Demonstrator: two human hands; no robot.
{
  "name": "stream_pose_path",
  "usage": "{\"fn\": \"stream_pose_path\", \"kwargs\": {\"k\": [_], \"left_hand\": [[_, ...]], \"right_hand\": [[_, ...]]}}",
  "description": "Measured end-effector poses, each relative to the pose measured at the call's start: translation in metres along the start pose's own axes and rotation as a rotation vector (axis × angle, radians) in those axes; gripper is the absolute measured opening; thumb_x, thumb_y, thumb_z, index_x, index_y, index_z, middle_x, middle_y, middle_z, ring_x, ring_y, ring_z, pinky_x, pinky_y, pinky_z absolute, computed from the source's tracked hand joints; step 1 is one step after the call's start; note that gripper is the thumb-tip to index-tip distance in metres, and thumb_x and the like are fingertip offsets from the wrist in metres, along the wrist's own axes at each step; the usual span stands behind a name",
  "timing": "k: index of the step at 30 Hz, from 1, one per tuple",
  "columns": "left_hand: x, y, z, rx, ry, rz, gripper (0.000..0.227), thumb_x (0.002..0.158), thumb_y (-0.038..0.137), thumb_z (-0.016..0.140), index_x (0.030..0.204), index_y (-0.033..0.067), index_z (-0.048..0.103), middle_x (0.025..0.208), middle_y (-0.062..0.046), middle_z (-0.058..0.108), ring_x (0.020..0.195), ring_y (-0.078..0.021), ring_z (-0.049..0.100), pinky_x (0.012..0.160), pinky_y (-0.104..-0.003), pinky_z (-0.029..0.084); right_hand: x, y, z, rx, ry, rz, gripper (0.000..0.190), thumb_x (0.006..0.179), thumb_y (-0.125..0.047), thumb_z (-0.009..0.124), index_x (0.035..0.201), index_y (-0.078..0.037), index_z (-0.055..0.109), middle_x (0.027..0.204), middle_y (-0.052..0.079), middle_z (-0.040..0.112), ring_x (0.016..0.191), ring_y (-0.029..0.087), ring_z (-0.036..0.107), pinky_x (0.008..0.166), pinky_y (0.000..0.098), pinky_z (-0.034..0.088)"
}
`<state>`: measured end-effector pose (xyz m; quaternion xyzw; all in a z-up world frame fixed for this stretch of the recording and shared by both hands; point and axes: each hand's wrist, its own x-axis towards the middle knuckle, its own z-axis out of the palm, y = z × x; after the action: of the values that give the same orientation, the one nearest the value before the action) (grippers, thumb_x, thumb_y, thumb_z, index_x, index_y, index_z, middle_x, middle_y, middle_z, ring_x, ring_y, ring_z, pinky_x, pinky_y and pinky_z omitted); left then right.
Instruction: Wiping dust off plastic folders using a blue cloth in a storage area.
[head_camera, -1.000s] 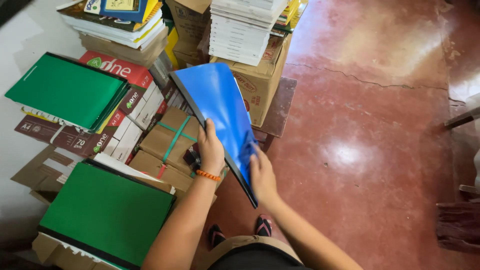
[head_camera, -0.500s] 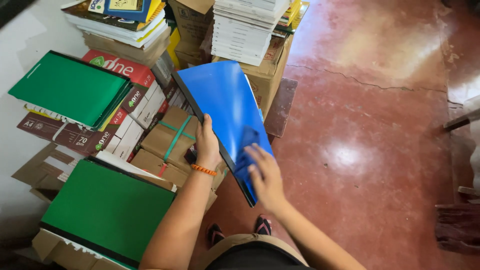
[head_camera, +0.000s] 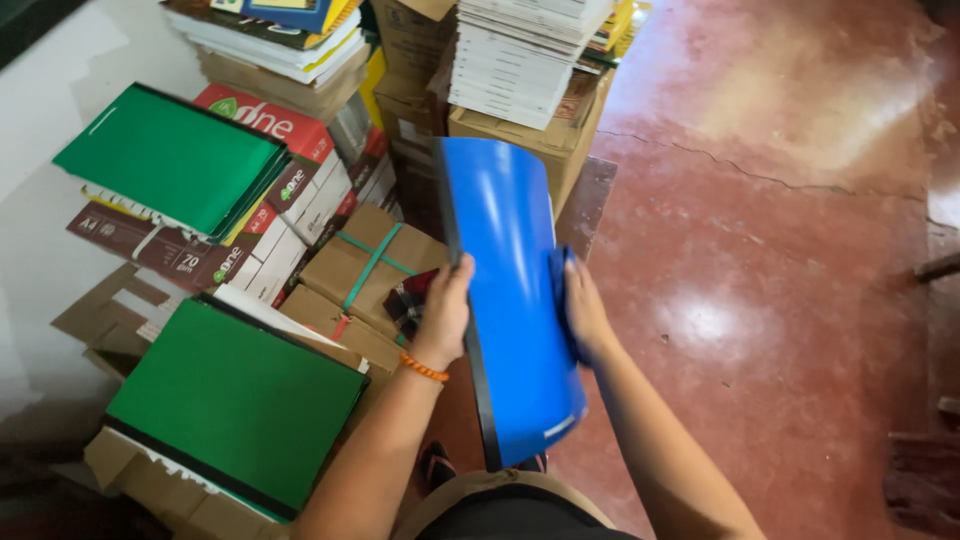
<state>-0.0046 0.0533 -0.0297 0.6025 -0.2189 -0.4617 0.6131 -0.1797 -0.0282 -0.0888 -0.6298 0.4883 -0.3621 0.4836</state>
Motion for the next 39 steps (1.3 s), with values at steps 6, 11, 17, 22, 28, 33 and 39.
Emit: {"fn": "stream_pose_path", "kwargs": {"k": [6, 11, 17, 22, 28, 33, 39], "left_hand": [[-0.027, 0.066, -0.039, -0.209, 0.145, 0.093, 0.077, 0.102, 0.046, 0.053, 0.155, -0.0036, 0.029, 0.164, -0.023, 0.021, 0.153, -0.0348, 0.015, 0.125, -0.048, 0.011], [-0.012, 0.025, -0.087, -0.206, 0.195, 0.067, 0.077, 0.101, 0.047, 0.058, 0.153, -0.0041, 0.035, 0.162, -0.025, 0.026, 0.152, -0.0319, 0.018, 0.125, -0.050, 0.013], [-0.017, -0.010, -0.129, -0.090, 0.316, 0.074, 0.068, 0.098, 0.045, 0.064, 0.148, 0.0024, 0.046, 0.150, -0.016, 0.046, 0.144, -0.0255, 0.035, 0.122, -0.047, 0.024], [-0.016, -0.067, -0.185, -0.065, 0.501, 0.116, 0.057, 0.093, 0.035, 0.067, 0.143, 0.0112, 0.052, 0.141, -0.012, 0.055, 0.136, -0.0237, 0.046, 0.120, -0.044, 0.032], [-0.048, -0.110, -0.255, -0.340, 0.680, 0.198, 0.040, 0.080, 0.008, 0.059, 0.119, 0.0166, 0.055, 0.108, -0.001, 0.063, 0.094, -0.0143, 0.061, 0.085, -0.032, 0.053], [-0.096, -0.077, -0.271, -0.221, 0.696, 0.393, 0.064, 0.090, -0.004, 0.056, 0.152, 0.0023, 0.042, 0.149, -0.017, 0.052, 0.134, -0.0205, 0.048, 0.113, -0.041, 0.041], [-0.099, -0.085, -0.331, -0.206, 0.843, 0.531, 0.064, 0.095, -0.003, 0.057, 0.155, 0.0109, 0.041, 0.156, -0.011, 0.045, 0.140, -0.0169, 0.042, 0.119, -0.039, 0.035]], "right_hand": [[-0.051, 0.024, 0.022, 0.501, -0.144, 0.510, 0.056, 0.100, -0.036, 0.060, 0.150, -0.013, 0.051, 0.145, 0.021, 0.055, 0.132, 0.034, 0.054, 0.110, 0.0532, 0.044], [-0.030, 0.094, 0.016, 0.393, -0.195, 0.578, 0.045, 0.090, -0.028, 0.078, 0.132, -0.016, 0.066, 0.108, 0.015, 0.066, 0.093, 0.031, 0.066, 0.075, 0.0535, 0.058], [-0.025, 0.033, 0.035, 0.227, -0.209, 0.418, 0.030, 0.084, -0.020, 0.085, 0.111, -0.014, 0.073, 0.081, 0.005, 0.061, 0.071, 0.020, 0.061, 0.058, 0.0362, 0.054], [-0.024, 0.022, 0.070, 0.142, -0.334, 0.345, 0.026, 0.085, -0.020, 0.085, 0.108, -0.015, 0.074, 0.076, 0.003, 0.060, 0.068, 0.016, 0.059, 0.054, 0.0325, 0.053], [-0.033, 0.021, 0.125, 0.026, -0.456, 0.318, 0.035, 0.079, -0.019, 0.089, 0.111, -0.016, 0.075, 0.083, 0.006, 0.065, 0.076, 0.020, 0.062, 0.064, 0.0363, 0.054], [-0.031, 0.023, 0.173, -0.109, -0.530, 0.229, 0.050, 0.076, -0.027, 0.091, 0.121, -0.018, 0.073, 0.095, 0.015, 0.071, 0.088, 0.029, 0.068, 0.075, 0.0436, 0.055], [-0.039, -0.035, 0.237, -0.113, -0.604, 0.100, 0.057, 0.076, -0.026, 0.090, 0.129, -0.019, 0.069, 0.103, 0.017, 0.070, 0.095, 0.031, 0.067, 0.081, 0.0434, 0.055]]}}
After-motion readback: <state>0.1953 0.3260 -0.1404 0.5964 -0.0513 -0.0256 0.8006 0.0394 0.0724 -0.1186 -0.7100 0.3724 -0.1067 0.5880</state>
